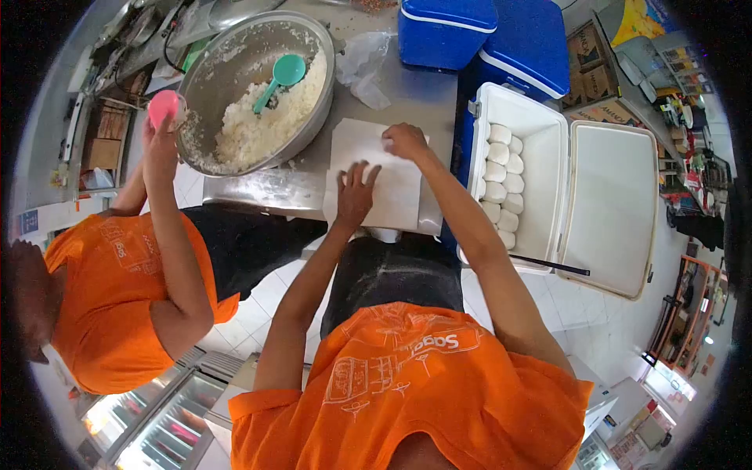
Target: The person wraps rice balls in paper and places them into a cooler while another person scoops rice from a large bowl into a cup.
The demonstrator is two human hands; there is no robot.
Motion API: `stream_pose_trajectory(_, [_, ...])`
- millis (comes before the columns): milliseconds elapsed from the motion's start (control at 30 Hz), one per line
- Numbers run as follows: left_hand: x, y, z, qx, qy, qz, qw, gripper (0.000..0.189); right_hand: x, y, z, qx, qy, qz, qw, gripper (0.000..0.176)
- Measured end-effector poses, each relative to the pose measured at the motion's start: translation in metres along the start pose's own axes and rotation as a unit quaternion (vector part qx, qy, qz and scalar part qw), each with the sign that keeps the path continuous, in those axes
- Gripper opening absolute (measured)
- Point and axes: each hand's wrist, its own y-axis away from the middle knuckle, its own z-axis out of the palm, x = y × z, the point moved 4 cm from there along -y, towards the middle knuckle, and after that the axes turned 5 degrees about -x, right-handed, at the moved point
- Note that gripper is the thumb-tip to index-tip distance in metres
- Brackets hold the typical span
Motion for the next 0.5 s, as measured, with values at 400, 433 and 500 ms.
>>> stream_pose_trajectory(400, [-0.083,0.036,-0.020,0.058,0.228,-0.034,0.971,0.042,-0.092,0.129,0.059,0.207,-0.055,0.015,0.977,0.013])
stream_pose_trajectory(433, [-0.068,0.039,-0.022,0.096,0.298,0.018,0.950,0.041,-0.083,0.130,0.068,0.250,-0.132,0.035,0.958,0.013])
stream_pose_trajectory(500, [-0.044,0.024,-0.006,0.042,0.468,-0.030,0.882,0.033,-0.057,0.133,0.088,0.246,-0.286,0.138,0.916,0.015])
